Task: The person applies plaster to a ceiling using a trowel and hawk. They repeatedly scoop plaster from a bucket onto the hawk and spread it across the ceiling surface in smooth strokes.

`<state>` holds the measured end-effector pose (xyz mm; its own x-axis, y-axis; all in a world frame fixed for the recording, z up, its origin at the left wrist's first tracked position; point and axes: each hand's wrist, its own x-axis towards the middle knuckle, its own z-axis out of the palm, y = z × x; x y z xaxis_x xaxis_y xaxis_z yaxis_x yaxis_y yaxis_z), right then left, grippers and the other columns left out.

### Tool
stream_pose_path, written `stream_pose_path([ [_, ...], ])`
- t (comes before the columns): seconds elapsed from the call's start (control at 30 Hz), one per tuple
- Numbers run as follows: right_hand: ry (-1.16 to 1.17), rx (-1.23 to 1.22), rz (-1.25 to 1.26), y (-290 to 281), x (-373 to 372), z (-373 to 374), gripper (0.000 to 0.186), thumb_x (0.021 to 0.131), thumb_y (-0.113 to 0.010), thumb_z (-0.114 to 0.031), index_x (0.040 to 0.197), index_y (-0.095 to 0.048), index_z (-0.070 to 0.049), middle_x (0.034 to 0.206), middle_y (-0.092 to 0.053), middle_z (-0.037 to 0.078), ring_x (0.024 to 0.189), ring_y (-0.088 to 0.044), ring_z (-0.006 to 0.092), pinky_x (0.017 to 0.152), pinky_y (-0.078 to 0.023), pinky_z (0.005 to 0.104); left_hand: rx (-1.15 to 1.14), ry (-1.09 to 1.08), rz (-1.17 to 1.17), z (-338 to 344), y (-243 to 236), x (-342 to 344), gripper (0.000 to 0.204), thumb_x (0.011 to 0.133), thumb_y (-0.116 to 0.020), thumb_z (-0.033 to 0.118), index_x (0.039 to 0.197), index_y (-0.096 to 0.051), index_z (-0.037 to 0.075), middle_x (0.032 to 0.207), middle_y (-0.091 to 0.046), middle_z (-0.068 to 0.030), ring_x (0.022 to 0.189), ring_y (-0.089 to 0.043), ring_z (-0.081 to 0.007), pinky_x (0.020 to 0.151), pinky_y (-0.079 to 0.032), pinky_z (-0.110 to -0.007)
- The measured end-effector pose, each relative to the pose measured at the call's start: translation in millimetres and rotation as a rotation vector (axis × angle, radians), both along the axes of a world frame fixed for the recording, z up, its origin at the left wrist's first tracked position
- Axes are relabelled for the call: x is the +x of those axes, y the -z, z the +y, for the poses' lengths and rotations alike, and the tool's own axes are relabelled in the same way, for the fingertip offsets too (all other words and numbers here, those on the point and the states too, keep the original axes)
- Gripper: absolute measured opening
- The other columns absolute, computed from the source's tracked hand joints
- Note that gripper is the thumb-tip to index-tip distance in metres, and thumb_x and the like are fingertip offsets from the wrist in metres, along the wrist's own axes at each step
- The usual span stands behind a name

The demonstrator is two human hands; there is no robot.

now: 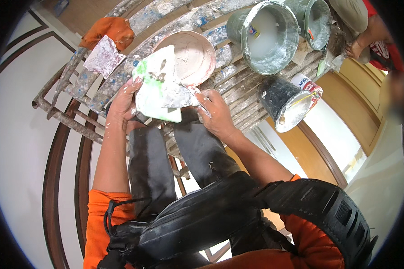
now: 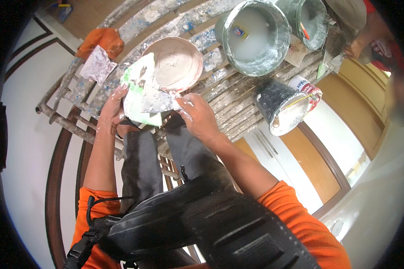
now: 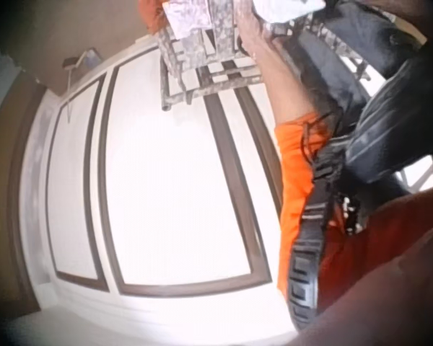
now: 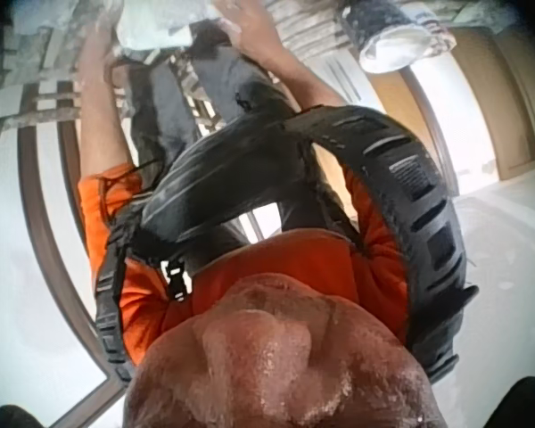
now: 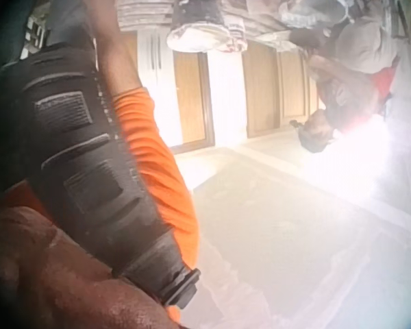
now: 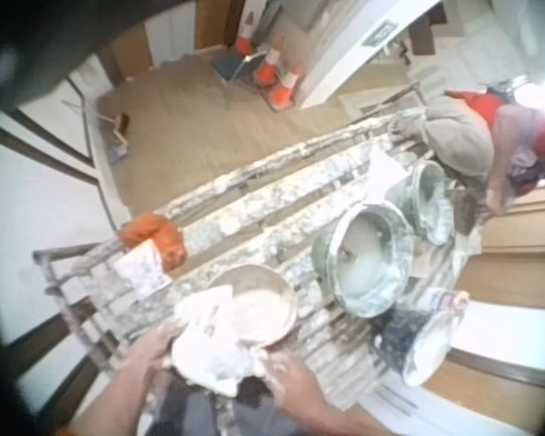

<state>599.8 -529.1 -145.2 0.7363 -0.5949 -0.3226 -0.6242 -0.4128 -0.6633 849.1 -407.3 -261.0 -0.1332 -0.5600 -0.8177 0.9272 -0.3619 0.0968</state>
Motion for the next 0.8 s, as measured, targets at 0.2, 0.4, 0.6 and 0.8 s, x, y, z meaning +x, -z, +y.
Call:
stream_pose_path([
  [0.2,0.131,0.098,0.604,2.7,-2.3,-4.9,0.047,0.091,-0.057,-0.015,0.136,-0.050,-0.003,0.109,-0.054,0.023,0.098,-0.059,0.0440,0.081,-0.050,0.0500,-0.035,-0.196,0.132,44.0,41.5,37.9,0.042,0.097,-0.057,0.015,0.134,-0.050,-0.004,0.127,-0.062,-0.0189,0.114,-0.063,-0.0311,0.101,-0.051,-0.046],
  [0.4,0.079,0.071,0.715,33.6,83.0,-34.4,0.047,0.092,-0.051,-0.013,0.136,-0.047,0.003,0.112,-0.054,0.029,0.094,-0.063,0.0457,0.082,-0.053,0.0512,-0.121,-0.333,0.061,23.9,78.7,45.3,0.044,0.097,-0.058,0.015,0.135,-0.048,-0.004,0.129,-0.061,-0.0192,0.118,-0.061,-0.0342,0.106,-0.047,-0.048],
  [0.6,-0.038,0.066,0.805,50.8,65.1,23.6,0.045,0.093,-0.053,-0.017,0.133,-0.050,0.003,0.111,-0.057,0.031,0.094,-0.066,0.0432,0.083,-0.054,0.0495,-0.137,-0.402,0.166,-0.5,90.9,6.9,0.035,0.100,-0.053,0.014,0.130,-0.054,-0.004,0.125,-0.064,-0.0184,0.113,-0.063,-0.0315,0.104,-0.048,-0.047],
  [0.8,0.074,0.103,0.618,14.8,112.6,-47.6,0.027,0.085,-0.057,-0.008,0.107,-0.063,0.006,0.102,-0.065,0.030,0.095,-0.066,0.0445,0.081,-0.055,0.0489,-0.083,-0.459,0.103,-2.1,77.5,-3.7,0.036,0.101,-0.051,0.015,0.132,-0.052,-0.003,0.126,-0.063,-0.0182,0.114,-0.062,-0.0318,0.105,-0.047,-0.047],
])
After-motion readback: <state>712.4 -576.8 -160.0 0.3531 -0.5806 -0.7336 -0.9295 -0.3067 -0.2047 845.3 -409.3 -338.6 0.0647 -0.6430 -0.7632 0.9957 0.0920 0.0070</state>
